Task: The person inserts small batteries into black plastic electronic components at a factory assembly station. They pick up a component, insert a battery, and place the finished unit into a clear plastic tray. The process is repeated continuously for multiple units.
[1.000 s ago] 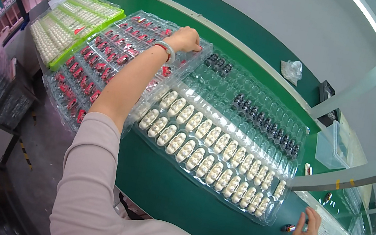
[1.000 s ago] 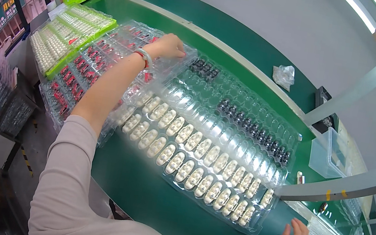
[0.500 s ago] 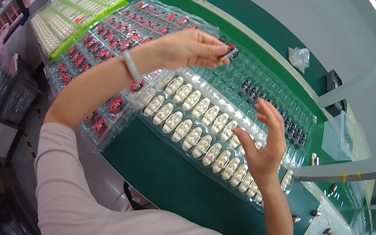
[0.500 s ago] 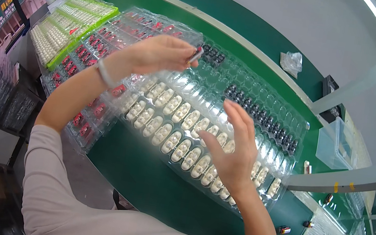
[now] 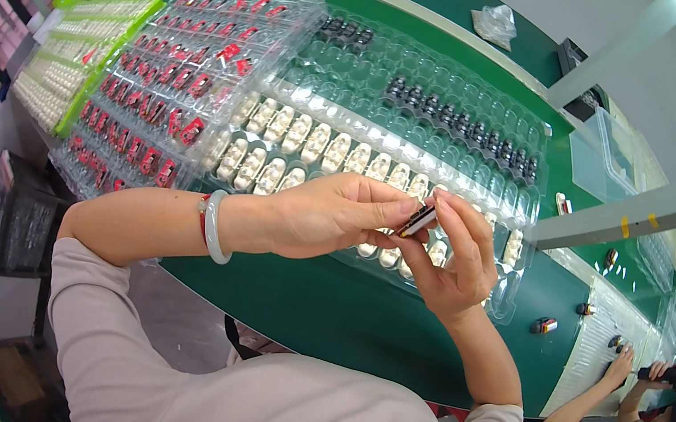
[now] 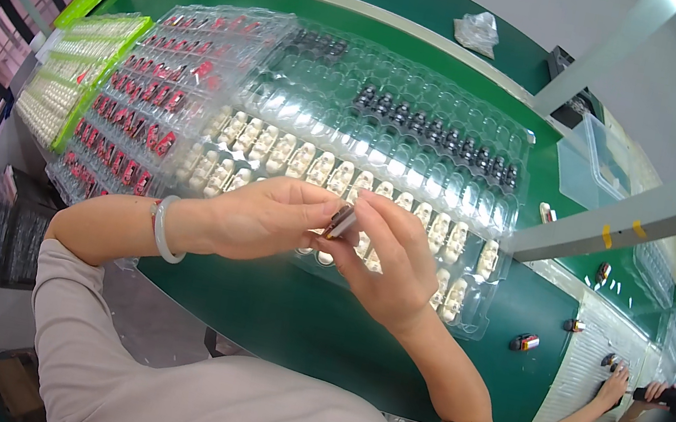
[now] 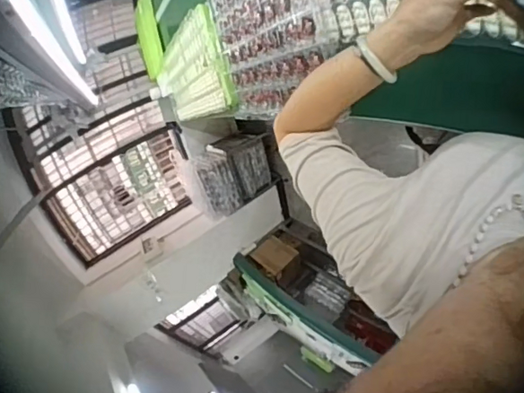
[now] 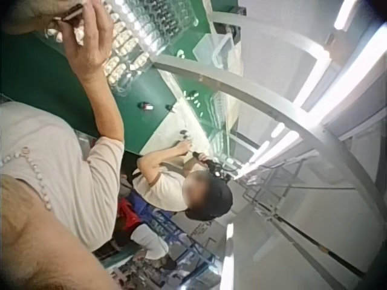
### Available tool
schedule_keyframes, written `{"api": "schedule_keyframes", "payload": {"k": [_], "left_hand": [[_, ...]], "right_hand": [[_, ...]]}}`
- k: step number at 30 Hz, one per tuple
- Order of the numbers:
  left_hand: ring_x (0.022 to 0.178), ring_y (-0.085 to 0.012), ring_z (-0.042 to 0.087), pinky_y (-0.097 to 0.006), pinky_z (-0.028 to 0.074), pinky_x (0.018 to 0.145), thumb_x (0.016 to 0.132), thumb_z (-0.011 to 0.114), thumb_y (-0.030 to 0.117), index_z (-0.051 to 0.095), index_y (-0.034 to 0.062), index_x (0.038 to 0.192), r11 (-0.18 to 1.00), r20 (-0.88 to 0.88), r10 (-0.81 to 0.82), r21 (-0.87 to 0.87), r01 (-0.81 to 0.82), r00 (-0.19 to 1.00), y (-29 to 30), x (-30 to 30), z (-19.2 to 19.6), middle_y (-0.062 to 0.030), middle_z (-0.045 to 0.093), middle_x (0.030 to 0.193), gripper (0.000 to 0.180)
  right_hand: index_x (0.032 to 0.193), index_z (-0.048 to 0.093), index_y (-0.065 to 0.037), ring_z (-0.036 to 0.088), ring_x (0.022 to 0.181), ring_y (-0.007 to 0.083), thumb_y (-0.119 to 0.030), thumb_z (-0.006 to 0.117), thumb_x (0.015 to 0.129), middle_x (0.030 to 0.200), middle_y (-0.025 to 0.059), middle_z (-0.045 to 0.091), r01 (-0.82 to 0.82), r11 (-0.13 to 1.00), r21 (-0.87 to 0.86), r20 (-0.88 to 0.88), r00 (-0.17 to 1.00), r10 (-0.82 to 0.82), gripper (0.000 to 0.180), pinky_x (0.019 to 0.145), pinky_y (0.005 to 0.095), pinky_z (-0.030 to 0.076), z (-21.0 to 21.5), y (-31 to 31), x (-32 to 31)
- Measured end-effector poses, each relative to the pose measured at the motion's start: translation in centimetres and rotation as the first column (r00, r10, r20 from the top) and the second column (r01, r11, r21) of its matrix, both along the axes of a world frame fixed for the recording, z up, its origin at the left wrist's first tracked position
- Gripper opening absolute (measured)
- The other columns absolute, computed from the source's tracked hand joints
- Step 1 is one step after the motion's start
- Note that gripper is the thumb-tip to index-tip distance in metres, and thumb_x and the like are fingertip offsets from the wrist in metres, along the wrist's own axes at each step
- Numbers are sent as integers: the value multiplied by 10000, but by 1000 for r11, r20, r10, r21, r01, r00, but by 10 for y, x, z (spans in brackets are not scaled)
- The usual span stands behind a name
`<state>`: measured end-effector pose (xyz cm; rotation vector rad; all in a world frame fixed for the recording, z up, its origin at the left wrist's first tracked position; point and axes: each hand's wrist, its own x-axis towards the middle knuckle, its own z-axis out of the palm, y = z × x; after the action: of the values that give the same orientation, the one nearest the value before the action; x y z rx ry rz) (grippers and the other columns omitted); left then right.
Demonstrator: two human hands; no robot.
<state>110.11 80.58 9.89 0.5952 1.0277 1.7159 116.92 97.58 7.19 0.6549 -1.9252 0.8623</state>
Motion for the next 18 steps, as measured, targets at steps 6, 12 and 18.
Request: {"api": "schedule_keyframes", "payload": {"k": [6,12,18], "left_hand": [[806,-165,599,-296,487,710,858,588,296,629,7,1009,885,-787,-69,-332,-327,613,38,-57,-13,-90,648,923,329],[812,-294,629,-382,486,736,769,642,375,685,23,840,472,-957,-239,-260,-842,162,57,-184,-42,-159,657,834,362],[920,-324,615,-378,488,805,702,647,221,669,5,872,233,-791,-576,-402,-886,207,102,-191,-34,-182,641,947,277]], "right_hand": [[1156,497,63,600,953,248,57,656,692,1121,180,559,32,915,-403,325,939,110,490,809,330,498,-18,32,32],[1227,469,14,559,974,197,-36,563,797,1174,159,535,-53,394,-918,249,697,673,443,886,370,443,-32,50,54],[1227,464,22,576,916,198,-34,544,790,1184,184,523,-28,212,-977,146,639,756,447,855,360,454,-31,64,63]]}}
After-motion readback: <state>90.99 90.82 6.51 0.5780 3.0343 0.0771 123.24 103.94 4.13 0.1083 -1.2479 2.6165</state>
